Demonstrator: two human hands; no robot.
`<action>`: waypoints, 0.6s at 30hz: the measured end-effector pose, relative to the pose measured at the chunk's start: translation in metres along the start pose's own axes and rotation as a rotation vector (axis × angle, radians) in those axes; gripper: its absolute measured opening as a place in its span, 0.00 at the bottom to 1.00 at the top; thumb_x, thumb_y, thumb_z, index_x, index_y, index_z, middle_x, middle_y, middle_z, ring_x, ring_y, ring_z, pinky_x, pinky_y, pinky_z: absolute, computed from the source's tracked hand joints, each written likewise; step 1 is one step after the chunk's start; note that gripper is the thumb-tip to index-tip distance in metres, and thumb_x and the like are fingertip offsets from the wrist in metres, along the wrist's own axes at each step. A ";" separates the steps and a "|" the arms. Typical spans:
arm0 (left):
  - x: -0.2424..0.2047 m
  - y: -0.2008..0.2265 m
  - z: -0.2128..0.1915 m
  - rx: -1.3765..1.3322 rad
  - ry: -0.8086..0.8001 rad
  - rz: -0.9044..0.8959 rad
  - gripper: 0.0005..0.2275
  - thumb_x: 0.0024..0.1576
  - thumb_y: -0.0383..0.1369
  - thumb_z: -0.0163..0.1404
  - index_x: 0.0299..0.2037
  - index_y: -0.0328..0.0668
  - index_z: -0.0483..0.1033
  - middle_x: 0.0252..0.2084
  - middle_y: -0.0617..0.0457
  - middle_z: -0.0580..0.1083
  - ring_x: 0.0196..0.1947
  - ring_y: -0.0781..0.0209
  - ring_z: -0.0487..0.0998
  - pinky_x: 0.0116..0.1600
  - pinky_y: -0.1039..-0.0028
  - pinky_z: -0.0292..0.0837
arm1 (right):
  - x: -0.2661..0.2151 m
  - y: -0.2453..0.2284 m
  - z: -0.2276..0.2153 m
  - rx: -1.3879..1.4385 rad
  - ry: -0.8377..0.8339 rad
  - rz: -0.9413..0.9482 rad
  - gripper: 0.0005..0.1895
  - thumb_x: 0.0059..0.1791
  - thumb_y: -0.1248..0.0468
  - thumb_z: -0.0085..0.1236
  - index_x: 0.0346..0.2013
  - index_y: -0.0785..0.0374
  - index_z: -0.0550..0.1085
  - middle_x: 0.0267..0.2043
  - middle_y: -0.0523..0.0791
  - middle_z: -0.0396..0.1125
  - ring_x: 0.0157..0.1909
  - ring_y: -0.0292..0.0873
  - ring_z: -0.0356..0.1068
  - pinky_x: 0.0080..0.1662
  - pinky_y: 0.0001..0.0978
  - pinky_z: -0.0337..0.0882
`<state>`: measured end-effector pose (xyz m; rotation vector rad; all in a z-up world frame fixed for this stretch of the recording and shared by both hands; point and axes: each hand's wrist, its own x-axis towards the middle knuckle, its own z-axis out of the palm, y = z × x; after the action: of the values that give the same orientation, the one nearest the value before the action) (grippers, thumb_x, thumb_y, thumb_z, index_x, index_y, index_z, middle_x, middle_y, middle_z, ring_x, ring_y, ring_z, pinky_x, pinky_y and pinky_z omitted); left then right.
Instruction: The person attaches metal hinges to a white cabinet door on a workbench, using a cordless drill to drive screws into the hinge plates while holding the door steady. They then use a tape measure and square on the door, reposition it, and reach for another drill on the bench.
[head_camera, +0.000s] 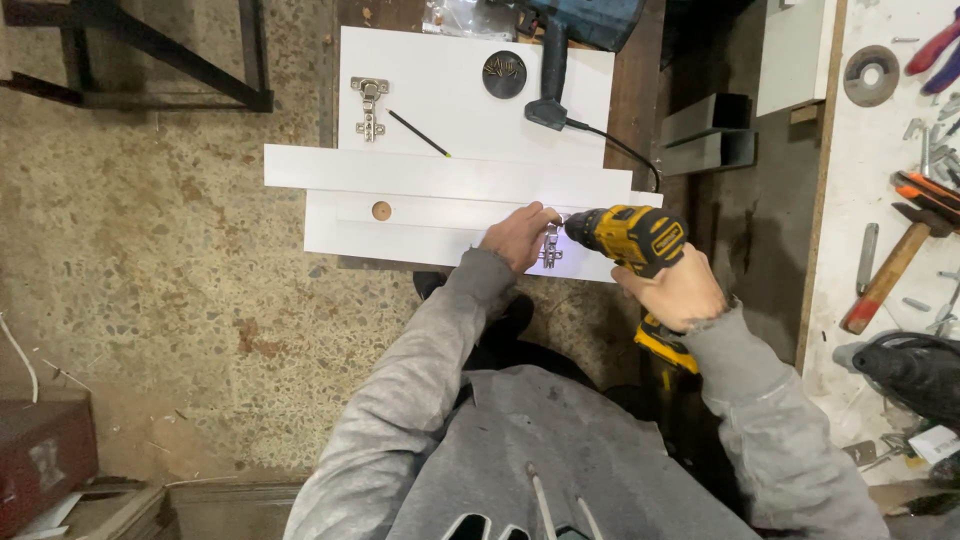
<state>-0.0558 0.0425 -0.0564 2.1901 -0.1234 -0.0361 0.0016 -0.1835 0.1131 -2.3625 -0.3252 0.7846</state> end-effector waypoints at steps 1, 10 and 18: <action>0.001 -0.007 0.006 -0.001 -0.001 -0.001 0.14 0.58 0.25 0.48 0.53 0.51 0.70 0.46 0.50 0.70 0.46 0.46 0.75 0.47 0.59 0.75 | 0.007 -0.001 0.003 0.000 -0.001 0.002 0.14 0.44 0.62 0.66 0.41 0.66 0.78 0.32 0.48 0.77 0.34 0.42 0.75 0.39 0.37 0.74; -0.002 -0.049 0.037 0.055 -0.154 -0.258 0.22 0.59 0.23 0.43 0.63 0.51 0.71 0.47 0.46 0.69 0.48 0.46 0.75 0.52 0.61 0.74 | 0.050 0.011 0.034 -0.102 -0.060 0.186 0.15 0.42 0.57 0.67 0.38 0.62 0.82 0.28 0.49 0.77 0.34 0.46 0.79 0.44 0.41 0.76; -0.004 -0.055 0.048 0.049 -0.191 -0.346 0.25 0.59 0.24 0.42 0.68 0.53 0.68 0.51 0.44 0.67 0.52 0.45 0.72 0.54 0.58 0.73 | 0.060 0.021 0.043 -0.079 -0.079 0.197 0.14 0.42 0.57 0.66 0.33 0.66 0.82 0.26 0.47 0.77 0.30 0.43 0.78 0.42 0.37 0.77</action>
<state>-0.0588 0.0360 -0.1291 2.2301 0.1508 -0.4406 0.0241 -0.1549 0.0456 -2.4684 -0.1604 0.9751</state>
